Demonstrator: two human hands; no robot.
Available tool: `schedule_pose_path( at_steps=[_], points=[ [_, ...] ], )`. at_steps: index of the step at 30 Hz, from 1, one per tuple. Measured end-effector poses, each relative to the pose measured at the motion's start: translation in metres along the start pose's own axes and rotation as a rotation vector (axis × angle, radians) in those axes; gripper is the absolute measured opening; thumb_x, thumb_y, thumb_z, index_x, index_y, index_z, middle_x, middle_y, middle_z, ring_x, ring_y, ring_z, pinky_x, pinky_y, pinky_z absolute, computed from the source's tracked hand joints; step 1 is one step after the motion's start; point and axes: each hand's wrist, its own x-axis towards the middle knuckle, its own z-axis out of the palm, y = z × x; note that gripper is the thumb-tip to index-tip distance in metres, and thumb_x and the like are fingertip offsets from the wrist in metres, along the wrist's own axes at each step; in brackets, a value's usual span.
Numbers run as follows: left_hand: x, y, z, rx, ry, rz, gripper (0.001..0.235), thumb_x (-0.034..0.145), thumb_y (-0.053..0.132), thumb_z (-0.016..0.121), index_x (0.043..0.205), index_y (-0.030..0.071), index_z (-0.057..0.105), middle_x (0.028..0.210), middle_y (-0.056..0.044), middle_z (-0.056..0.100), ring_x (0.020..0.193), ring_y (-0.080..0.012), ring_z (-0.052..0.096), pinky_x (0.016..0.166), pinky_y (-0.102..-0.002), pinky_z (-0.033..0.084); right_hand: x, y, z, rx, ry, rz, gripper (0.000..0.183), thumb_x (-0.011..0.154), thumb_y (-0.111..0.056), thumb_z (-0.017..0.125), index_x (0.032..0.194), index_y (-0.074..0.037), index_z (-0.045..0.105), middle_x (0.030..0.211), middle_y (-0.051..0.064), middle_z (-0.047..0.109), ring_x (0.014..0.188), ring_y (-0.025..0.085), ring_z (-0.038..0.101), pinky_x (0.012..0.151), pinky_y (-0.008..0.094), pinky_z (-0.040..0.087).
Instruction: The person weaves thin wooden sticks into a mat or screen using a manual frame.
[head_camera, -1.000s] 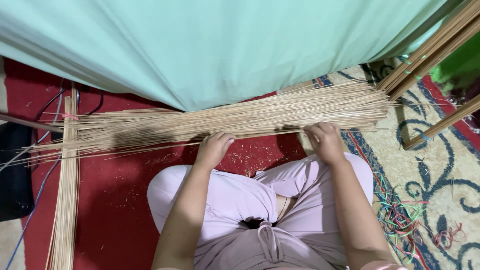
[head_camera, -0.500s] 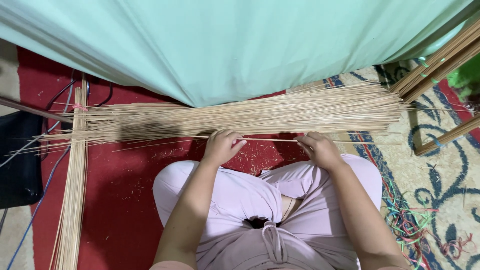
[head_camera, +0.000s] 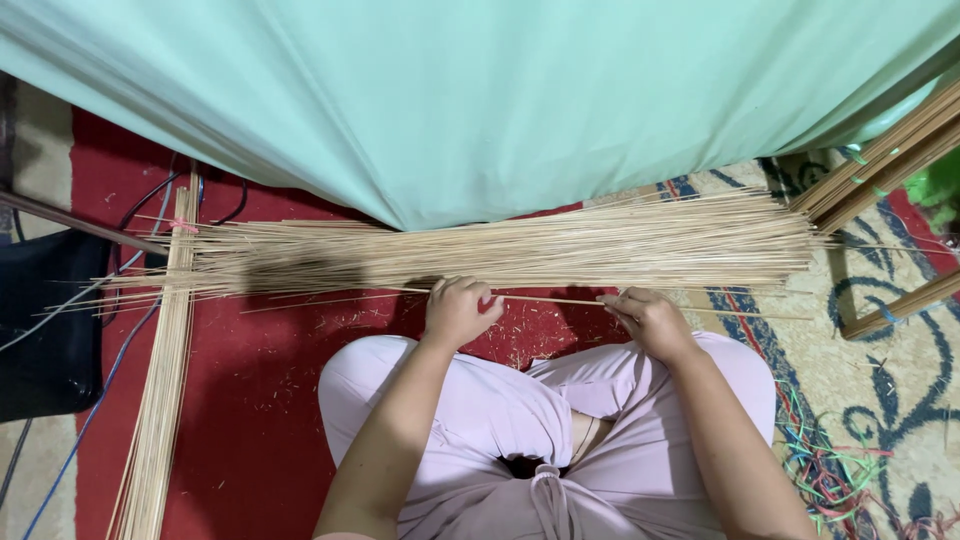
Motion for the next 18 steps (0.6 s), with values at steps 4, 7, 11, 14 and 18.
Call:
schedule_pose_path(
  at_steps=[4, 7, 11, 14, 18],
  points=[
    [-0.003, -0.006, 0.010, -0.022, -0.015, -0.039, 0.023, 0.075, 0.040, 0.074, 0.066, 0.024, 0.061, 0.062, 0.002, 0.058, 0.067, -0.0239, 0.067, 0.067, -0.039, 0.050, -0.002, 0.003, 0.002, 0.022, -0.005, 0.017, 0.016, 0.089, -0.017, 0.074, 0.103, -0.019, 0.082, 0.088, 0.008, 0.075, 0.084, 0.032, 0.074, 0.073, 0.041, 0.059],
    [-0.001, -0.008, 0.010, -0.035, -0.026, -0.022, 0.015, 0.076, 0.033, 0.070, 0.068, 0.022, 0.065, 0.062, 0.001, 0.058, 0.066, -0.0248, 0.066, 0.066, -0.038, 0.050, -0.003, 0.002, 0.000, -0.023, 0.003, 0.028, 0.011, 0.089, -0.021, 0.075, 0.097, -0.018, 0.081, 0.086, 0.006, 0.074, 0.081, 0.031, 0.074, 0.071, 0.040, 0.059],
    [-0.004, -0.012, 0.014, -0.042, -0.028, -0.010, 0.007, 0.072, 0.029, 0.070, 0.070, 0.023, 0.066, 0.061, 0.001, 0.056, 0.066, -0.0252, 0.066, 0.066, -0.039, 0.051, -0.006, 0.005, 0.003, -0.015, 0.010, 0.018, 0.011, 0.090, -0.023, 0.074, 0.099, -0.021, 0.081, 0.085, 0.004, 0.074, 0.082, 0.029, 0.074, 0.071, 0.038, 0.060],
    [-0.002, -0.009, 0.009, -0.078, -0.034, -0.020, 0.010, 0.073, 0.031, 0.071, 0.070, 0.022, 0.066, 0.061, 0.001, 0.056, 0.065, -0.0261, 0.066, 0.066, -0.039, 0.051, -0.004, 0.006, 0.004, -0.019, 0.017, 0.018, 0.010, 0.091, -0.023, 0.075, 0.099, -0.020, 0.082, 0.084, 0.003, 0.073, 0.081, 0.027, 0.074, 0.070, 0.037, 0.060],
    [0.001, -0.006, 0.001, -0.108, -0.014, 0.014, 0.009, 0.075, 0.027, 0.072, 0.072, 0.019, 0.072, 0.061, -0.003, 0.061, 0.065, -0.0292, 0.067, 0.063, -0.041, 0.052, -0.007, 0.010, 0.007, -0.036, 0.013, 0.042, 0.015, 0.092, -0.022, 0.074, 0.105, -0.023, 0.082, 0.087, 0.003, 0.073, 0.084, 0.027, 0.074, 0.073, 0.038, 0.059]
  ],
)
